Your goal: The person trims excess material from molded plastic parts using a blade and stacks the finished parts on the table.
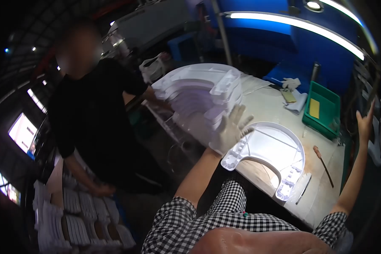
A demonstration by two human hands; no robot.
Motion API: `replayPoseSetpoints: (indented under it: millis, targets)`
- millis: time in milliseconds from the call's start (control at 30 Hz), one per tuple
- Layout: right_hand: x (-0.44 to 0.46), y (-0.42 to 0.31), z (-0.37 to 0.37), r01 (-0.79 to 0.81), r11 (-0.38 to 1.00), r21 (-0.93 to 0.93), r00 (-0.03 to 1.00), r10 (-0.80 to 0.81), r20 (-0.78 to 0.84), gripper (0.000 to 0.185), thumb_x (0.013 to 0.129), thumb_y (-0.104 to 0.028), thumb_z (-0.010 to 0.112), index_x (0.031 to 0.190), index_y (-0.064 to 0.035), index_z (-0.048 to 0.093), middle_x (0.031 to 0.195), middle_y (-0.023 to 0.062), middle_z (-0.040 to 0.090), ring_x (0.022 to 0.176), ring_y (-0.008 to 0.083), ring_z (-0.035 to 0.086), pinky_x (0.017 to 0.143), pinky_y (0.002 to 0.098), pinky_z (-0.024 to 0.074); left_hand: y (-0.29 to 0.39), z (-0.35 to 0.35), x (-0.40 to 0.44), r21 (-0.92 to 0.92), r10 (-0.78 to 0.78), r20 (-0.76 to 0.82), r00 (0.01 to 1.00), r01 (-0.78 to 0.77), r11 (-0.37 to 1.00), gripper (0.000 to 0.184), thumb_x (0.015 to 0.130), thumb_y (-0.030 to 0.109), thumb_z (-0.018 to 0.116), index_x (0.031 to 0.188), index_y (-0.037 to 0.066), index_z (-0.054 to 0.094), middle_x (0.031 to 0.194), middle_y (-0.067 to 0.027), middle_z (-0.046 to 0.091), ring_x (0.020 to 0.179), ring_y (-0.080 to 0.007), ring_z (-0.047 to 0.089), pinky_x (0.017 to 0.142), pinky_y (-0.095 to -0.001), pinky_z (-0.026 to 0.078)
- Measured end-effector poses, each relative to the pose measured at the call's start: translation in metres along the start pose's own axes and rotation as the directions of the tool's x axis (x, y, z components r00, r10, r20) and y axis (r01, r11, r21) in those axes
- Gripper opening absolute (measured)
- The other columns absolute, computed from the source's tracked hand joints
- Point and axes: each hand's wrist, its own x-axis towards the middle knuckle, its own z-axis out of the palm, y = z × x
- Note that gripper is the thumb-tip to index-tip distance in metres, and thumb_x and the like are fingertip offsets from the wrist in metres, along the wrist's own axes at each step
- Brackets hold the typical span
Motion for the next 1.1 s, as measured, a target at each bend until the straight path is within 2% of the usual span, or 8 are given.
replayPoseSetpoints:
  millis: [267, 500, 667, 800, 833, 933, 967, 1100]
  targets:
    - [-0.126, -0.117, 0.050, -0.413, 0.811, 0.414, 0.878, 0.235, 0.417, 0.090, 0.071, 0.007, 0.059, 0.145, -0.0207, 0.014, 0.144, 0.0127, 0.032, 0.051, 0.0035, 0.037, 0.048, 0.0185, 0.0369, -0.015, -0.018, -0.082, -0.026, -0.078, -0.083, 0.993, 0.077, 0.997, 0.082, 0.085, 0.062, 0.039, 0.145, 0.016, 0.006, 0.151, -0.0052, 0.006, 0.134, -0.0365, 0.016, 0.104, -0.0475, 0.025]
    - [-0.157, -0.232, 0.008, -0.350, 0.792, 0.500, 0.819, 0.000, 0.573, 0.090, 0.070, -0.005, 0.065, 0.143, -0.0232, 0.018, 0.146, 0.0129, 0.025, 0.076, 0.0209, 0.045, 0.066, 0.0304, 0.0405, -0.037, -0.004, -0.098, -0.004, -0.138, -0.086, 0.987, 0.138, 0.990, 0.081, 0.085, 0.046, 0.049, 0.142, 0.003, 0.012, 0.147, -0.0140, 0.016, 0.134, -0.0321, 0.016, 0.108, -0.0443, 0.019]
    - [-0.182, -0.314, -0.027, -0.147, 0.777, 0.612, 0.559, -0.445, 0.700, 0.090, 0.069, -0.016, 0.071, 0.142, -0.0261, 0.020, 0.147, 0.0137, 0.021, 0.096, 0.0351, 0.051, 0.082, 0.0400, 0.0440, -0.086, 0.000, -0.099, 0.489, 0.018, -0.196, 0.981, 0.082, 0.869, 0.086, 0.075, 0.022, 0.063, 0.140, -0.001, 0.012, 0.141, -0.0179, 0.027, 0.126, -0.0315, 0.031, 0.103, -0.0413, 0.029]
    - [-0.224, -0.231, -0.051, -0.264, 0.862, 0.433, 0.593, -0.209, 0.778, 0.083, 0.068, -0.018, 0.074, 0.139, -0.0166, 0.030, 0.143, 0.0157, 0.030, 0.115, 0.0368, 0.048, 0.097, 0.0401, 0.0381, -0.106, 0.048, -0.066, 0.907, 0.051, 0.416, 0.908, -0.418, 0.046, 0.076, 0.069, 0.010, 0.071, 0.132, -0.004, 0.032, 0.128, -0.0214, 0.043, 0.115, -0.0335, 0.046, 0.096, -0.0382, 0.039]
    - [-0.209, -0.196, -0.079, -0.191, 0.847, 0.496, 0.780, -0.176, 0.600, 0.079, 0.068, -0.011, 0.072, 0.136, -0.0040, 0.034, 0.140, 0.0176, 0.033, 0.122, 0.0327, 0.041, 0.102, 0.0369, 0.0325, -0.115, 0.054, -0.054, 0.920, -0.257, 0.347, 0.902, -0.274, 0.281, 0.061, 0.069, 0.014, 0.071, 0.122, -0.004, 0.046, 0.120, -0.0214, 0.050, 0.111, -0.0357, 0.049, 0.096, -0.0386, 0.039]
    - [-0.161, -0.072, -0.165, -0.545, 0.839, 0.012, 0.816, 0.526, 0.240, 0.075, 0.076, -0.014, 0.069, 0.137, -0.0012, 0.028, 0.137, 0.0195, 0.037, 0.127, 0.0297, 0.037, 0.104, 0.0347, 0.0305, -0.119, 0.102, -0.024, 0.689, -0.259, 0.724, 0.639, -0.681, 0.246, 0.066, 0.066, 0.021, 0.072, 0.125, 0.004, 0.046, 0.129, -0.0174, 0.045, 0.124, -0.0363, 0.037, 0.100, -0.0437, 0.035]
    - [-0.140, -0.006, -0.190, -0.351, 0.848, -0.397, 0.906, 0.415, 0.085, 0.071, 0.080, -0.018, 0.065, 0.138, -0.0021, 0.027, 0.138, 0.0222, 0.035, 0.128, 0.0312, 0.036, 0.103, 0.0347, 0.0327, -0.122, 0.102, -0.010, 0.703, -0.242, 0.708, 0.663, -0.694, 0.155, 0.075, 0.065, 0.023, 0.073, 0.131, 0.008, 0.041, 0.136, -0.0151, 0.037, 0.129, -0.0360, 0.030, 0.103, -0.0451, 0.032]
    - [-0.073, 0.014, -0.172, -0.320, 0.884, -0.342, 0.914, 0.382, 0.134, 0.061, 0.090, -0.024, 0.055, 0.141, -0.0082, 0.025, 0.137, 0.0202, 0.037, 0.103, 0.0257, 0.058, 0.078, 0.0305, 0.0487, -0.106, 0.058, 0.020, 0.948, 0.057, 0.298, 0.953, -0.303, 0.102, 0.086, 0.074, 0.033, 0.065, 0.141, 0.005, 0.018, 0.145, -0.0216, 0.016, 0.135, -0.0405, 0.013, 0.107, -0.0458, 0.022]
